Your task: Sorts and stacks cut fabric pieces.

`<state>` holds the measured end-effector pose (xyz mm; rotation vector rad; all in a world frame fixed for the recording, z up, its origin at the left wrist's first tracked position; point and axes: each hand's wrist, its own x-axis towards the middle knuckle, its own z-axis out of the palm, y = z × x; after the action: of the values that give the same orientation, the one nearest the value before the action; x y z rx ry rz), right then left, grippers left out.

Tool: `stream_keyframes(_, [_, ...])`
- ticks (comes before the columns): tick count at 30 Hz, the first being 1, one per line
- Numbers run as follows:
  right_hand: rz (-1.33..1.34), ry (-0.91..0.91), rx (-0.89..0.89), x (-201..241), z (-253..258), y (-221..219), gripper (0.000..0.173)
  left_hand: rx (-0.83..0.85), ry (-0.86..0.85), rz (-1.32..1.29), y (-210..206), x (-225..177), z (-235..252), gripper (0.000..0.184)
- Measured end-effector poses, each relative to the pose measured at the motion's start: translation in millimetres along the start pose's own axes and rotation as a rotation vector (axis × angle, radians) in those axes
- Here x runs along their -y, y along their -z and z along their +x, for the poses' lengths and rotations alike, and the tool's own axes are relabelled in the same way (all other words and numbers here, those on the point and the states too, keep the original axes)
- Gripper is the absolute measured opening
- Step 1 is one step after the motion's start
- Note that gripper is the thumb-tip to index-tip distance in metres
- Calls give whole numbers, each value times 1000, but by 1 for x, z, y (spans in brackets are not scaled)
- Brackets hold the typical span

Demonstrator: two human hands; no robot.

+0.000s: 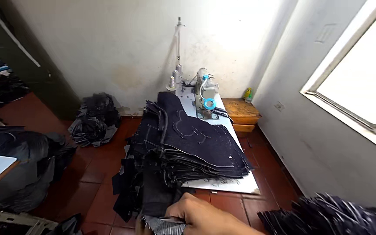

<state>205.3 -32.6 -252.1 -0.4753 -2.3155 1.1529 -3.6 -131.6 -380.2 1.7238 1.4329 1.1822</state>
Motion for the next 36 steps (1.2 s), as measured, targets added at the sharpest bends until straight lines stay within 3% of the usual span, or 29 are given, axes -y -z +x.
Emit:
stream_keyframes(2, [0,103,-50,10,-11,26,7,61,-82,42,-4,-19,19,45])
stream_keyframes(4, [-71,1,-247,10,-30,61,16,108,-134,-128,-5,-46,42,29])
stream_keyframes(6, [0,-179,-374,-5,-60,97,50,-18,-184,-267,2,-75,59,27])
stream_keyframes(8, [172,-245,-389,-25,-103,113,95,-143,-256,-401,23,-124,69,27])
stream_keyframes(10, [294,-232,-396,-56,-144,95,112,-257,-310,-402,49,-183,69,29])
stream_keyframes(13, [589,-317,-397,-114,-165,13,113,-473,-363,-288,79,-254,61,20])
stream_keyframes(16, [876,-376,-282,-97,-123,-55,103,-572,-449,-194,101,-289,66,26])
stream_keyframes(18, [1098,-328,-277,-56,-83,-66,76,-676,-458,-148,110,-294,77,34])
stream_keyframes(20, [1209,-289,-321,-22,-62,-42,40,-720,-446,-112,128,-284,86,33])
stream_keyframes(22, [1070,-229,-476,-8,-67,0,47,-703,-458,-23,159,-259,93,37])
stream_keyframes(24, [689,-175,-712,-9,-83,52,64,-863,-497,-41,159,-239,117,27])
stream_keyframes(26, [334,-229,-940,-7,-94,111,61,-725,-497,46,154,-218,150,32])
stream_keyframes(28, [81,-287,-1091,6,-98,170,50,-635,-603,222,148,-195,206,33])
stream_keyframes(30, [-235,-359,-1184,12,-97,220,56,-557,-646,397,130,-194,260,36])
stream_keyframes(33, [-498,-534,-1222,-8,-94,279,75,-419,-400,399,87,-187,317,40])
stream_keyframes(36, [-552,-686,-1188,-80,-97,302,85,-261,-86,332,33,-138,355,54])
